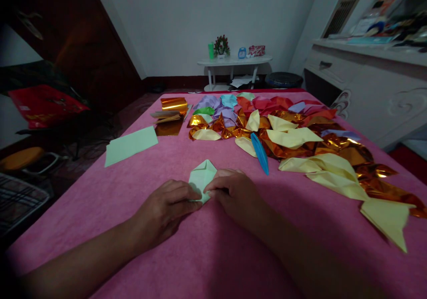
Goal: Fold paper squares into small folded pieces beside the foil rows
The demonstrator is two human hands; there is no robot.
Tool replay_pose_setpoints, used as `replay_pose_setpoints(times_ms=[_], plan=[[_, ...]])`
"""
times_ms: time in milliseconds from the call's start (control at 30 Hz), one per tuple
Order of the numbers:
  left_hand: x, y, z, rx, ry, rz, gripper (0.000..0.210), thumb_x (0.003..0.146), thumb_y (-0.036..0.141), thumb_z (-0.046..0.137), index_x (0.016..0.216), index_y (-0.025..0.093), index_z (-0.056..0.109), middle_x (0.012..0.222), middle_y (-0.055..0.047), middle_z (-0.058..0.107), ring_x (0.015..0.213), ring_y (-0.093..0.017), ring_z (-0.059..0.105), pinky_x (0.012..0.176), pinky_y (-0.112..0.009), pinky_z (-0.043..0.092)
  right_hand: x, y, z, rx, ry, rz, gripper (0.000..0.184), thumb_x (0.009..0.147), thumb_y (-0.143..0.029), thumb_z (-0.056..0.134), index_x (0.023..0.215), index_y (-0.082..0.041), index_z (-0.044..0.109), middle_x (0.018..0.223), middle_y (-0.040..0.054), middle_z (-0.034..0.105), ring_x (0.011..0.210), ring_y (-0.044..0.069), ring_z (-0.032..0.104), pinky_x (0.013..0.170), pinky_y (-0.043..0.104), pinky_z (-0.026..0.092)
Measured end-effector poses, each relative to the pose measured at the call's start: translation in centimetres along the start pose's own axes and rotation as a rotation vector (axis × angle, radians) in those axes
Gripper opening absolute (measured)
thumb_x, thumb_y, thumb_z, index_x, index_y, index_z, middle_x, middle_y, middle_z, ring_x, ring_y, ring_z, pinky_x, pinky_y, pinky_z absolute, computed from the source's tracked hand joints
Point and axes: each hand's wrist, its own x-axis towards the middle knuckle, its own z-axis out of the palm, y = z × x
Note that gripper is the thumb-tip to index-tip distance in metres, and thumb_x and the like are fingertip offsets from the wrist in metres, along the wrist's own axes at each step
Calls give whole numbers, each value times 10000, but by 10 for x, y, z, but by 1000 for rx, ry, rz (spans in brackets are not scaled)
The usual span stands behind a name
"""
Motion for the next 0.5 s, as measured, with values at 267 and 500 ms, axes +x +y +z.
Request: replay_pose_setpoints(times_ms=[267, 500], plan=[[-2, 0, 3, -41, 26, 7, 183, 879, 104, 510, 960, 172, 659, 928, -44, 663, 860, -161, 556, 742, -306, 395, 2, -11, 12, -97, 128, 215, 144, 692, -86, 618, 799, -182, 611, 651, -48, 590, 635, 128, 531, 687, 281, 352], [0, 2, 3, -89, 42, 2, 179, 863, 87, 512, 928, 163, 661, 900, -47, 669, 834, -164, 569, 726, -303, 406, 4, -15, 14, -170, 141, 241, 148, 687, -75, 596, 781, -186, 569, 644, -50, 579, 630, 125, 515, 677, 282, 326]])
